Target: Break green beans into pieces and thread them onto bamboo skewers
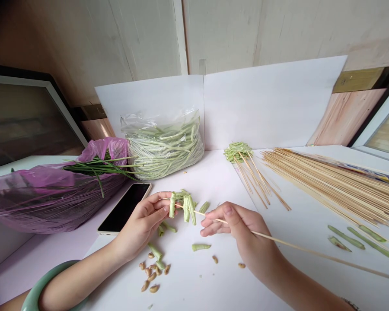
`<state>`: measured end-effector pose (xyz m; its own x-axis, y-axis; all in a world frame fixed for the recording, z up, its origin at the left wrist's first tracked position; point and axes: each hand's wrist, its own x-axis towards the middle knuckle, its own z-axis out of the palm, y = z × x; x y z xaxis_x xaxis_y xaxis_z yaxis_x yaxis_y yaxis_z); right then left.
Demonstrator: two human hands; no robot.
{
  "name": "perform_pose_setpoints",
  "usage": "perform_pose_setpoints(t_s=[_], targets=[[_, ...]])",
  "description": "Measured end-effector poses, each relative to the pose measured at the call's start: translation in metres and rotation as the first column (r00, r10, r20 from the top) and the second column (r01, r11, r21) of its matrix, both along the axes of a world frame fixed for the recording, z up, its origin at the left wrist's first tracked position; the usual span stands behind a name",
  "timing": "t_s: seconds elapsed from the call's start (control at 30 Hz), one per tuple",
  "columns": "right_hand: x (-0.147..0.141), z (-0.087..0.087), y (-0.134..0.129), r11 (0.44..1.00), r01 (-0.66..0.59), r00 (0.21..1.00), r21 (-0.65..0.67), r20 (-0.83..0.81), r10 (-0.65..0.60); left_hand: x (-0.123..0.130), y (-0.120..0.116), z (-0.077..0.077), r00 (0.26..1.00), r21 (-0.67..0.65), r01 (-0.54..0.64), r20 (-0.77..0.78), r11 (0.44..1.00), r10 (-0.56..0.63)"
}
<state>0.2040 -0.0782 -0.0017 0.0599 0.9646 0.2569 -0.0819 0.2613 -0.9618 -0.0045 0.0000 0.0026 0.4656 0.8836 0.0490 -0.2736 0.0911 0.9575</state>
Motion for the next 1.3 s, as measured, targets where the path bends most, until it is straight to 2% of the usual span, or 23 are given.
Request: perform_pose_setpoints(t_s=[0.23, 0.4, 0.77, 1.3], targets=[[-0.0007, -0.0001, -0.0007, 1.0, -0.001, 1.0, -0.018, -0.004, 0.001, -0.0006, 0.0022, -0.0024, 1.0, 0.043, -0.015, -0.026, 0.999, 0.016], [-0.0012, -0.0005, 0.0016, 1.0, -0.002, 1.0, -0.021, -0.008, 0.001, 0.0009, 0.0023, -0.0026, 0.999, 0.01, -0.023, -0.024, 1.0, 0.023], [-0.0029, 0.0028, -0.0002, 1.0, -0.008, 1.0, -0.026, 0.019, 0.008, -0.0017, 0.003, -0.0061, 0.997, 0.033, -0.078, -0.014, 0.996, 0.079], [-0.0057, -0.005, -0.0008, 0.999, -0.039, 0.999, -0.014, -0.008, 0.039, 0.0002, -0.0006, -0.0045, 0.995, 0.079, -0.1, -0.019, 0.992, 0.102]])
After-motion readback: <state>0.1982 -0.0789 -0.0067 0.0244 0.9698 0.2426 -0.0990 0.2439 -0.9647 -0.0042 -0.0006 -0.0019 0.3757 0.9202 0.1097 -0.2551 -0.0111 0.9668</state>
